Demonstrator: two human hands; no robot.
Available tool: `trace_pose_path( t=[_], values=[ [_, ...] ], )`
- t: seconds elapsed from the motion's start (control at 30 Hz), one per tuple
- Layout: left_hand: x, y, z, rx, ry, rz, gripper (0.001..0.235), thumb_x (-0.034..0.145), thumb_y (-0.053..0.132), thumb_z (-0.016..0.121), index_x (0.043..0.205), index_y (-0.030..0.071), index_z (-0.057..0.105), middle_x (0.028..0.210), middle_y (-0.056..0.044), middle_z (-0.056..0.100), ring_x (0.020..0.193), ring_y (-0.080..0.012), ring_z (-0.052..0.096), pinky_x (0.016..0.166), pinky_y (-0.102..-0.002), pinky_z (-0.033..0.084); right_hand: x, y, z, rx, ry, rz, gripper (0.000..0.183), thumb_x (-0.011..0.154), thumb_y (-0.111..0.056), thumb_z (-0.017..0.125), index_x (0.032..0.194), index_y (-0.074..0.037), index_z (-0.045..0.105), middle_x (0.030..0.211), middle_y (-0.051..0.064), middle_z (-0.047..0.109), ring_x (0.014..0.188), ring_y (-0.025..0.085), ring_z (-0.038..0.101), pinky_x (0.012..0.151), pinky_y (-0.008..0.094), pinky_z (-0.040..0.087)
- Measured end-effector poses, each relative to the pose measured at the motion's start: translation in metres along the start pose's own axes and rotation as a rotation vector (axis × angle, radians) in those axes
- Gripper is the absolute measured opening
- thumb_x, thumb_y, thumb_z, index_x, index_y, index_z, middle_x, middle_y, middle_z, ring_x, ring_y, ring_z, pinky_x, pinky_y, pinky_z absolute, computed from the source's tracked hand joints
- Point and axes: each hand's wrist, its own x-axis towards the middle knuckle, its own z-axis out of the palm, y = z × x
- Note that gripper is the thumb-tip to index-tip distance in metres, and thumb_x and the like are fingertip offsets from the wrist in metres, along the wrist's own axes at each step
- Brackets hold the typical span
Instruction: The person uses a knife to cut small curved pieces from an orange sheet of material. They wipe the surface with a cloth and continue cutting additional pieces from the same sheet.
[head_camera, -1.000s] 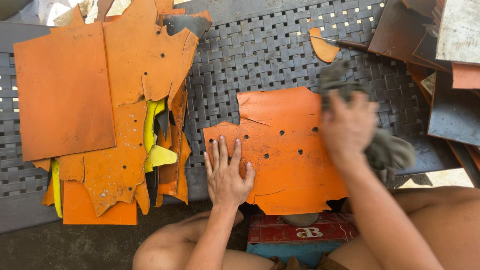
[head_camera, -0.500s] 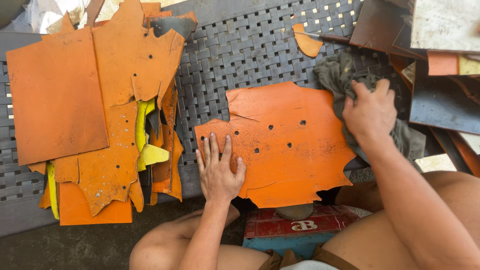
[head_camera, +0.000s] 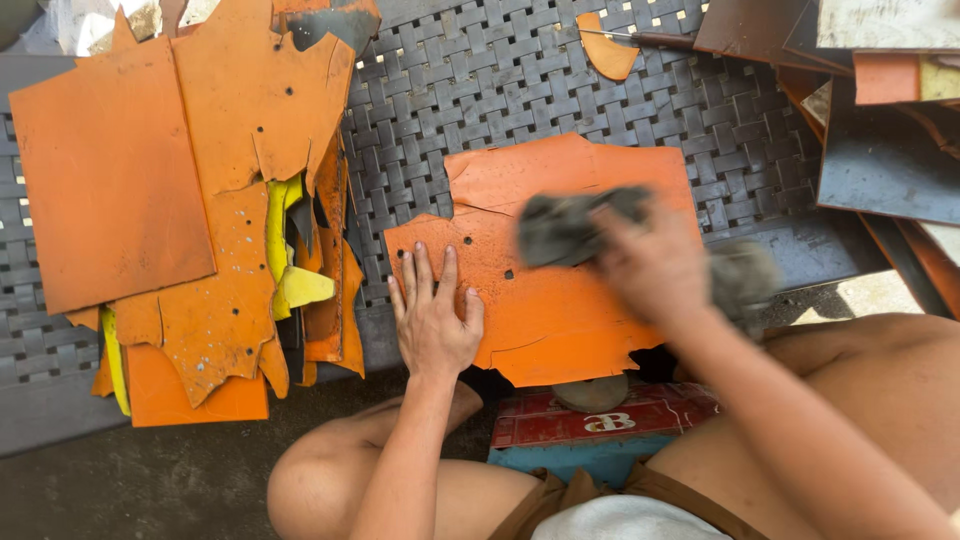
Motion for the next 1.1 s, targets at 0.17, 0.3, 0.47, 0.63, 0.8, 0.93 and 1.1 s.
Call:
trace_pose_path(
  t=[0.17,0.3,0.47,0.63,0.8,0.93,1.1],
  values=[
    [0.009,0.002,0.002,0.021,-0.028,-0.034,0.062,0.097,0.04,0.049,0.155,0.019,0.046,0.166,-0.019,0.028,0.156,-0.0357,0.019,0.126,-0.056,0.009,0.039,0.053,-0.06,-0.388,-0.063,0.193,0.032,0.097,-0.024,0.075,0.129,-0.021,0.073,0.125,0.022,0.057,0.106,0.044,0.058,0.078,0.05,0.055],
    [0.022,0.001,0.013,0.035,0.0,-0.015,0.061,0.1,0.038,0.046,0.157,0.019,0.044,0.166,-0.021,0.029,0.156,-0.0365,0.019,0.126,-0.056,0.009,0.057,0.033,-0.097,-0.019,0.021,0.314,0.033,0.101,-0.028,0.07,0.132,-0.017,0.071,0.12,0.024,0.059,0.108,0.044,0.06,0.088,0.053,0.051],
    [0.03,0.001,0.01,-0.007,-0.017,-0.022,0.058,0.101,0.041,0.044,0.155,0.019,0.044,0.165,-0.02,0.03,0.155,-0.0356,0.021,0.125,-0.055,0.008,0.062,-0.023,-0.08,0.435,0.041,0.29,0.039,0.099,-0.031,0.073,0.132,-0.01,0.069,0.128,0.019,0.066,0.121,0.034,0.064,0.103,0.045,0.051],
    [0.027,0.004,0.009,-0.003,0.004,-0.021,0.054,0.105,0.036,0.041,0.155,0.017,0.045,0.166,-0.019,0.031,0.156,-0.0355,0.021,0.127,-0.054,0.008,-0.007,-0.103,-0.005,0.059,-0.15,0.041,0.054,0.075,-0.032,0.08,0.126,-0.019,0.07,0.127,0.026,0.056,0.11,0.046,0.059,0.086,0.048,0.054],
    [0.025,0.003,0.009,-0.024,0.038,-0.007,0.055,0.102,0.035,0.044,0.154,0.015,0.048,0.166,-0.019,0.033,0.156,-0.0342,0.021,0.127,-0.05,0.008,-0.047,-0.028,-0.009,-0.004,-0.038,0.077,0.049,0.083,-0.027,0.078,0.132,-0.021,0.07,0.13,0.024,0.057,0.113,0.041,0.06,0.086,0.047,0.056],
    [0.023,0.005,0.009,-0.033,0.019,-0.026,0.055,0.101,0.032,0.044,0.154,0.016,0.048,0.165,-0.018,0.032,0.155,-0.0332,0.02,0.126,-0.051,0.006,-0.041,0.048,-0.061,-0.307,-0.098,0.285,0.043,0.092,-0.024,0.075,0.134,-0.017,0.071,0.124,0.024,0.058,0.106,0.043,0.06,0.076,0.048,0.056],
    [0.027,0.004,0.011,-0.046,0.014,-0.035,0.057,0.1,0.034,0.043,0.154,0.015,0.048,0.165,-0.018,0.031,0.156,-0.0336,0.02,0.127,-0.051,0.006,-0.007,0.034,-0.1,-0.194,-0.076,0.405,0.033,0.097,-0.029,0.072,0.128,-0.017,0.072,0.122,0.024,0.058,0.104,0.045,0.061,0.082,0.054,0.053]
  ],
)
